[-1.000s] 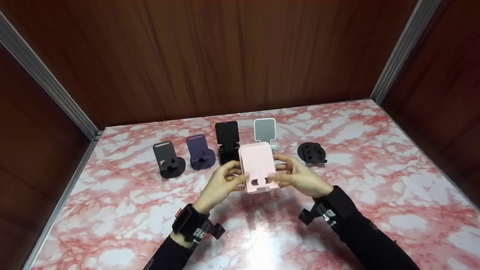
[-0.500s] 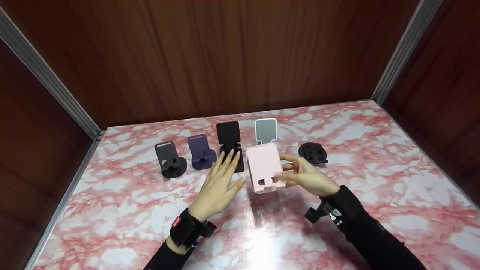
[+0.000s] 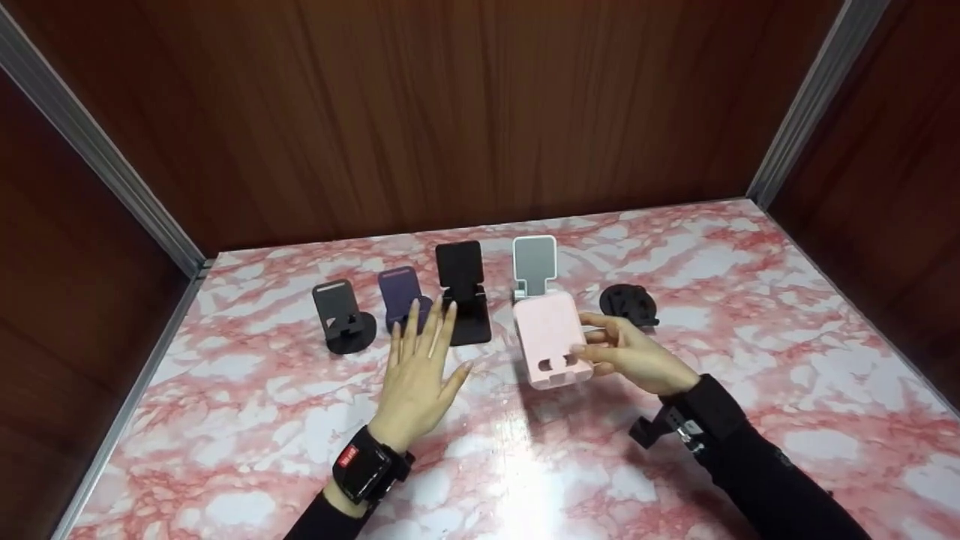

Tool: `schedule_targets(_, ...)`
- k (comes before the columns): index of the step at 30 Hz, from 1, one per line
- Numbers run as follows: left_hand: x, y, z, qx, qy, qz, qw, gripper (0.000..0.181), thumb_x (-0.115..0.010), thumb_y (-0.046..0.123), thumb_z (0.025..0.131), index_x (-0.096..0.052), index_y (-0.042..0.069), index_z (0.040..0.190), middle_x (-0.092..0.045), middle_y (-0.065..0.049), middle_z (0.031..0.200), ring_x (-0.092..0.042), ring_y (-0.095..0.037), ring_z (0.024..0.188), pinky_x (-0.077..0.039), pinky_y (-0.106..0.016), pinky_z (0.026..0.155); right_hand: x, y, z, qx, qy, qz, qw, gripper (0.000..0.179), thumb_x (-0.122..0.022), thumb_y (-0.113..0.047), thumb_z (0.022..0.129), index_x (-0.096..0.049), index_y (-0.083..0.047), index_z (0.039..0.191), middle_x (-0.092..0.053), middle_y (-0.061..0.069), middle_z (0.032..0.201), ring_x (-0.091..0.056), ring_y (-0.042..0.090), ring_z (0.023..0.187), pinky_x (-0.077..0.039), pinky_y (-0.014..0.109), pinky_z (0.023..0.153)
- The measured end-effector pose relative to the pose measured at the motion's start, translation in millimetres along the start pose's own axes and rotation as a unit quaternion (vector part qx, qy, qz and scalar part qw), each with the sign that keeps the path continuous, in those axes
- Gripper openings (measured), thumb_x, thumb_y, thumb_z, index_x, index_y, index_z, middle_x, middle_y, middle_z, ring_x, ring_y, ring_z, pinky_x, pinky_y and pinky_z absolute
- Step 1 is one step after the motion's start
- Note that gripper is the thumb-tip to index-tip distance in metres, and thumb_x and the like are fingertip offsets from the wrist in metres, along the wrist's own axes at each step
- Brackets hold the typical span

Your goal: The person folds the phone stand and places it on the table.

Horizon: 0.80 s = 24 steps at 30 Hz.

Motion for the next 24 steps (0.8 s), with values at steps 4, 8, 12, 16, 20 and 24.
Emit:
schedule_targets(4, -1.3, -6.8, -4.7, 0.006, -0.005, 0.007, 0.9999, 0.071, -0.044, 0.046, 0.094, -0.009, 0.018, 0.150, -0.005, -0.003, 0.158, 0.002, -0.030, 0.145, -0.004, -0.054, 0.116, 13.0, 2.5, -5.8, -0.009, 0.013, 0.002, 0.9999, 0.073, -0.058, -0.011, 0.090, -0.013, 0.003, 0.146, -0.059, 0.009, 0.116, -0.062, 0.017, 0.100, -0.056, 0.029, 0.077)
schedule_targets(8, -2.7, -12.0, -10.3, 0.005, -0.005, 0.005, 1.0000, 0.069, -0.046, 0.044, 0.093, -0.017, 0.016, 0.149, -0.011, -0.006, 0.157, -0.003, -0.033, 0.144, -0.005, -0.055, 0.115, 27.6, 2.6, -11.6, -0.009, 0.026, 0.010, 0.9996, 0.073, -0.056, -0.011, 0.091, -0.010, 0.005, 0.145, -0.059, 0.005, 0.113, -0.062, 0.013, 0.097, -0.055, 0.023, 0.073)
schedule_targets(12, -4.4, -17.5, -16.8, 0.008, -0.011, 0.004, 0.9999, 0.067, -0.047, 0.043, 0.093, -0.022, 0.015, 0.148, -0.015, -0.008, 0.156, -0.005, -0.034, 0.144, -0.006, -0.056, 0.115, 42.6, 0.1, -17.1, 0.007, 0.029, 0.033, 0.9990, 0.069, -0.053, -0.007, 0.092, -0.010, 0.007, 0.144, -0.062, 0.002, 0.110, -0.064, 0.010, 0.089, -0.053, 0.018, 0.065)
schedule_targets(16, -3.6, -24.0, -22.3, 0.017, -0.009, 0.008, 0.9998, 0.066, -0.047, 0.043, 0.093, -0.023, 0.014, 0.147, -0.016, -0.009, 0.155, -0.006, -0.033, 0.144, -0.006, -0.054, 0.116, 59.9, -2.6, -23.9, 0.013, 0.035, 0.058, 0.9976, 0.068, -0.050, -0.007, 0.094, -0.007, 0.008, 0.144, -0.065, 0.002, 0.107, -0.066, 0.011, 0.083, -0.054, 0.019, 0.061)
schedule_targets(20, -0.8, -29.7, -25.5, 0.023, -0.006, 0.011, 0.9996, 0.067, -0.047, 0.043, 0.093, -0.022, 0.014, 0.148, -0.015, -0.010, 0.156, -0.006, -0.033, 0.144, -0.004, -0.054, 0.116, 82.8, -2.7, -31.7, 0.006, 0.079, 0.089, 0.9929, 0.070, -0.050, -0.008, 0.094, -0.005, 0.007, 0.144, -0.065, 0.000, 0.103, -0.065, 0.010, 0.081, -0.055, 0.019, 0.067)
schedule_targets(24, -0.3, -33.6, -27.8, 0.033, -0.011, 0.003, 0.9994, 0.067, -0.046, 0.044, 0.093, -0.021, 0.014, 0.148, -0.012, -0.008, 0.156, -0.004, -0.032, 0.144, -0.002, -0.053, 0.116, 106.7, -4.4, -39.2, 0.016, 0.116, 0.109, 0.9872, 0.068, -0.050, -0.008, 0.094, -0.005, 0.009, 0.144, -0.066, -0.001, 0.099, -0.065, 0.010, 0.083, -0.055, 0.021, 0.073)
Point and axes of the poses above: each hand's wrist, its own z-axis towards the middle knuckle, its own x-axis out of the back of the hand, y = z × x, the point moved 8 cm from there along z, towards the middle knuckle
